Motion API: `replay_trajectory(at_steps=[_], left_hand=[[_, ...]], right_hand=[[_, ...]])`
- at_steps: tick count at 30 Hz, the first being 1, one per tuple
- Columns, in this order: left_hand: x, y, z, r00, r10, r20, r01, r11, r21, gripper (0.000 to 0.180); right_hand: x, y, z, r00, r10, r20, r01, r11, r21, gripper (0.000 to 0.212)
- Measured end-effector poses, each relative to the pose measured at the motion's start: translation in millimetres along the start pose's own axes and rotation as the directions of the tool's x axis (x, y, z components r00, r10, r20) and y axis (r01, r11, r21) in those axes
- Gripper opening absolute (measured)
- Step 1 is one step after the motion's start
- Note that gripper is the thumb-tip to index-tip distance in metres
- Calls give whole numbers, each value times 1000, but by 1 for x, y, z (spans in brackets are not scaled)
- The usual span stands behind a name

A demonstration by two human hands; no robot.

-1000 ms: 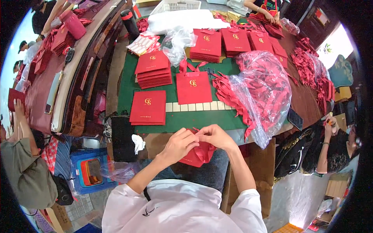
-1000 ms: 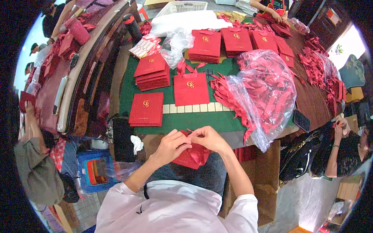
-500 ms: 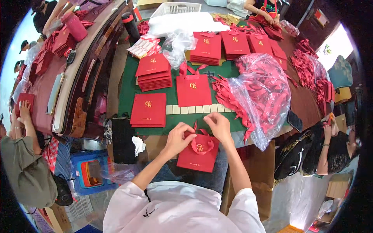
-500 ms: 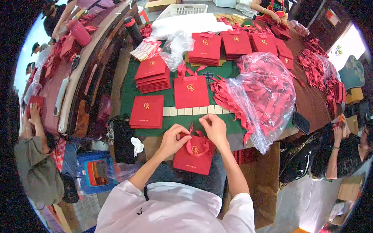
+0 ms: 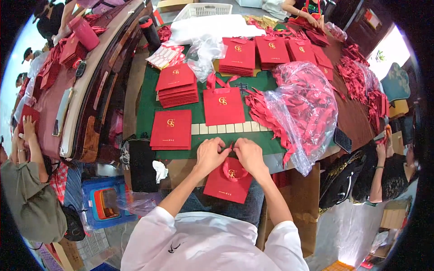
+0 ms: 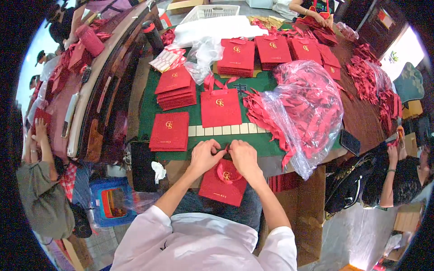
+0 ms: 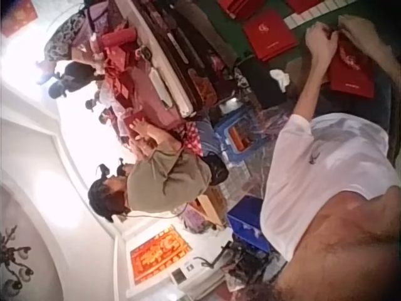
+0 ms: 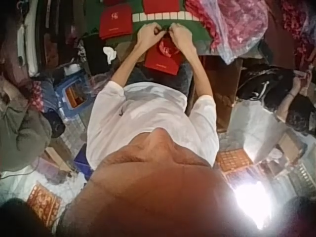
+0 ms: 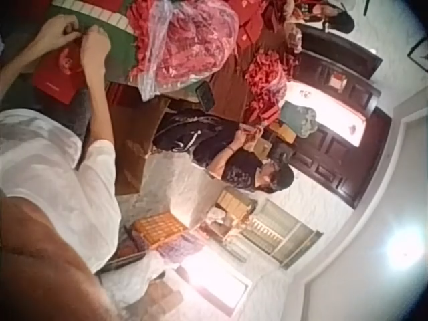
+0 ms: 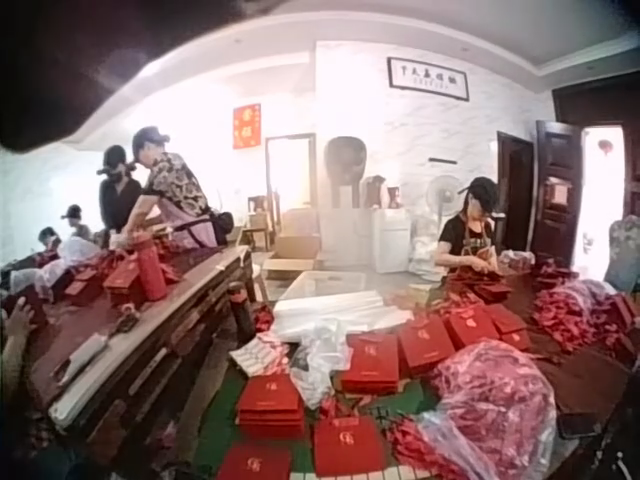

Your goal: The person threads red ribbons through holes in red gift bags and ties them by hand to create handles.

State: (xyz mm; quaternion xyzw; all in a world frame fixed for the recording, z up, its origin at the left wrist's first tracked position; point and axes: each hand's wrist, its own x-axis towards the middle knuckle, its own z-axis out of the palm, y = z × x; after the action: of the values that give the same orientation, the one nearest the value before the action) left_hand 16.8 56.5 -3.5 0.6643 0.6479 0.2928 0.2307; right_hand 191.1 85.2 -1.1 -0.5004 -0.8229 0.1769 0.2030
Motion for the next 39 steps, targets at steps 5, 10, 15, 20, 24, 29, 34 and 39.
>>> replay_trajectory(at_steps=[5,10,15,20,24,29,34,39], left_hand=[[4,-3,1,999,-3,47,4,1000,-11,21],[6,7,4,999,42,-2,-42,995,88,18],[5,-2,13,995,66,-76,-67,998,-13,17],[1,1,14,997,-76,-11,67,930,-361,16],[0,5,9,991,-116,73,137,871,-472,15],[-4,13,5,994,-100,53,113,829,-547,12],[-7,22,3,997,-35,-69,0,889,-457,10],[-9,24,1,997,-25,-74,-9,904,-427,9]], right_hand=[[-5,0,-3,991,116,-65,-99,972,215,11],[-12,4,10,973,195,-126,-110,864,491,12],[-12,-4,5,945,323,-42,-262,831,490,14],[-14,2,3,944,321,74,-283,676,680,16],[-13,-1,1,934,323,155,-312,520,795,14],[-15,1,0,930,328,165,-312,472,824,18],[-14,-1,-6,930,331,161,-315,487,815,18],[-11,-10,-14,918,351,186,-345,472,811,17]])
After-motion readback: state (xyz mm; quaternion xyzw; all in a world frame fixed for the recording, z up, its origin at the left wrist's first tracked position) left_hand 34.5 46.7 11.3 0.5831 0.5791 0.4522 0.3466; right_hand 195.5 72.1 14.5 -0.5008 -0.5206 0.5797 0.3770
